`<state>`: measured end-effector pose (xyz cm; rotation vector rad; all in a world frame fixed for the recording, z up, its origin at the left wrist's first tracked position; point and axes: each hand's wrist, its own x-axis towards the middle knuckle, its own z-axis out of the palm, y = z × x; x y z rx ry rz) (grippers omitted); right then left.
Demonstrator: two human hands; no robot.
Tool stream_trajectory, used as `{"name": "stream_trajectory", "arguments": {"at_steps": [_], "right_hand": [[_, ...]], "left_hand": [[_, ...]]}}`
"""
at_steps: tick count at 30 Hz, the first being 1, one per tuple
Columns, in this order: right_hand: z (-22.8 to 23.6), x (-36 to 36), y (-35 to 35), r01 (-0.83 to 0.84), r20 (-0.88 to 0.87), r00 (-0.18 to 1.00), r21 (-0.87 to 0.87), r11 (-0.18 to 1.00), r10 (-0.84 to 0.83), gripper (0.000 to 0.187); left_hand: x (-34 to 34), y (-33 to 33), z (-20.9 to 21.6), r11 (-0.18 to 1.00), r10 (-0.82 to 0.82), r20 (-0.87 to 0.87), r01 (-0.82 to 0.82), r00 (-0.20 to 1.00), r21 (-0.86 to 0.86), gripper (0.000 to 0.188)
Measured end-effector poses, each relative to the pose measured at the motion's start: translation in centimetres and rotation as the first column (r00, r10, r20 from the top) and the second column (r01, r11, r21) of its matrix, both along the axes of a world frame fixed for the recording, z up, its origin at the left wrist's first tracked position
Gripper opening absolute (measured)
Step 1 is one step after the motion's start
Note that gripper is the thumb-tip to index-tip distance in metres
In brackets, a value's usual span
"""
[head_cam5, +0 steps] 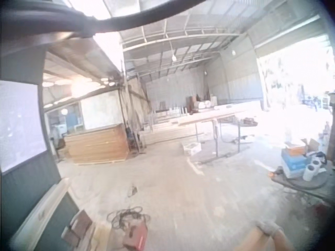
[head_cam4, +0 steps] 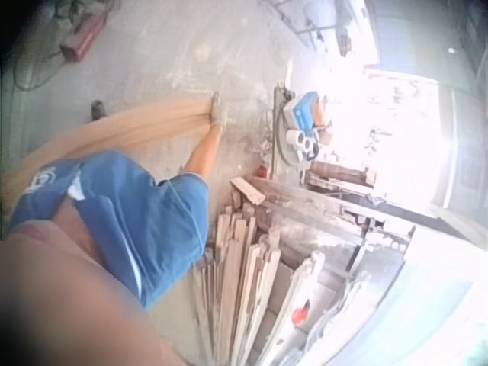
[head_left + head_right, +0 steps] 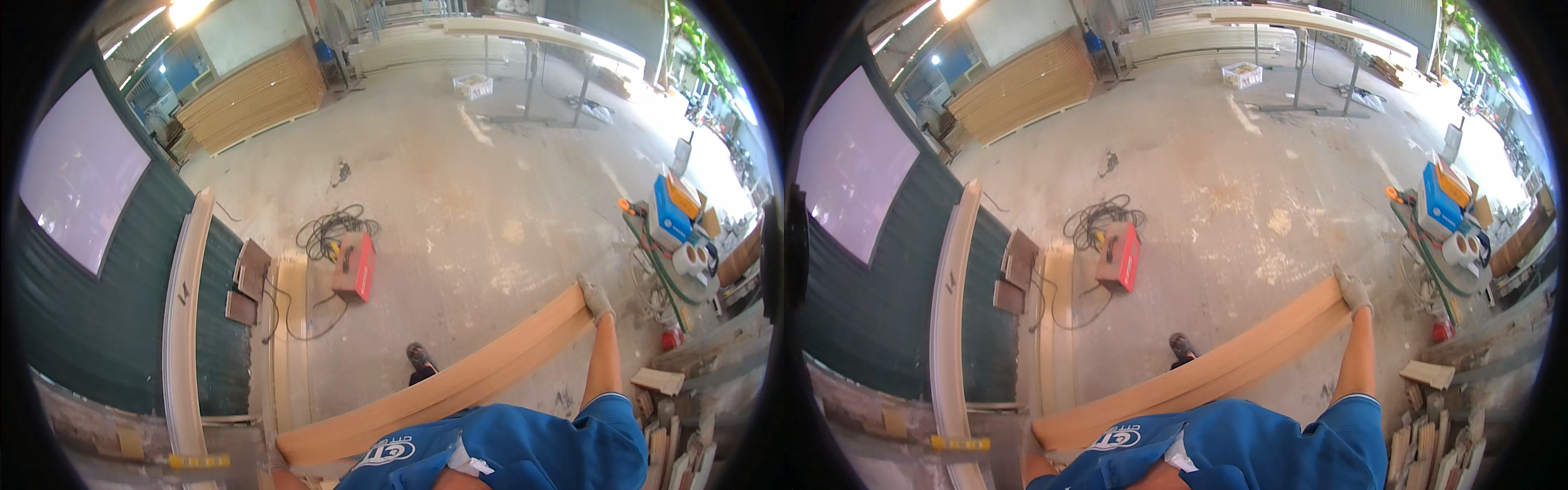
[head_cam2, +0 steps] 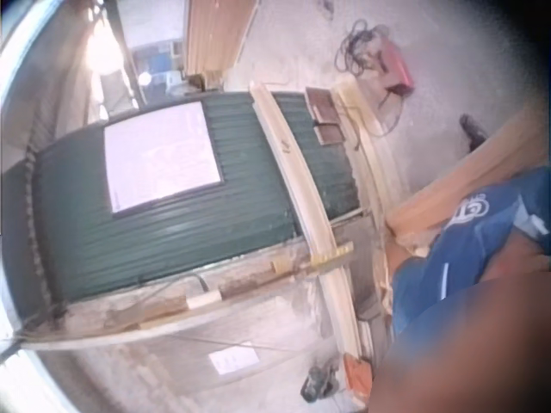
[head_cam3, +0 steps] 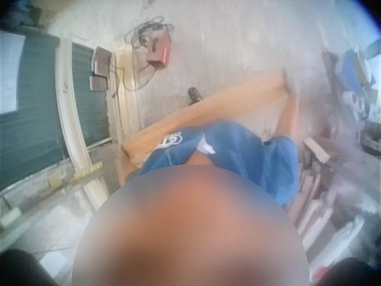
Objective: The person uses a caulking gun to apply a black sealant strip into a groove on several wooden planks. They handle each plank individually, apply the sealant, and place the planks back on a stack.
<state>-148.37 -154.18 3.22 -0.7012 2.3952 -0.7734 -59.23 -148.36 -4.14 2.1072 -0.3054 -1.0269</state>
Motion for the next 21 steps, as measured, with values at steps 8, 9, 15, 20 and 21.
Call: {"name": "stream_trajectory", "arguments": {"at_steps": [8, 9, 15, 20, 21], "right_hand": [[3.7, -2.8, -11.6, 0.258, 0.122, 0.963, -0.142, 0.956, -0.242, 0.075], [3.0, -3.1, -12.5, 0.312, 0.174, 0.943, -0.159, 0.937, -0.285, 0.074], [-3.5, -8.0, -23.8, 0.382, 0.086, 0.923, -0.103, 0.918, -0.375, 0.080], [-1.7, -15.5, -43.4, 0.324, -0.107, 0.942, 0.048, 0.945, -0.318, 0.088], [-0.3, -17.1, -47.3, 0.314, -0.097, 0.948, 0.112, 0.943, -0.304, 0.089]], "left_hand": [[1.0, -37.7, -1.9, 0.941, -0.307, -0.103, 0.285, 0.946, -0.183, 0.073], [0.3, -42.4, -1.9, 0.930, -0.329, -0.059, 0.313, 0.942, -0.191, 0.074], [-5.9, -67.3, -3.6, 0.879, -0.474, -0.140, 0.457, 0.869, -0.136, 0.072], [-12.5, -82.1, -3.7, 0.859, -0.432, -0.308, 0.283, 0.848, -0.426, 0.068], [-13.6, -84.0, -3.4, 0.893, -0.403, -0.237, 0.323, 0.884, -0.313, 0.071]]}}
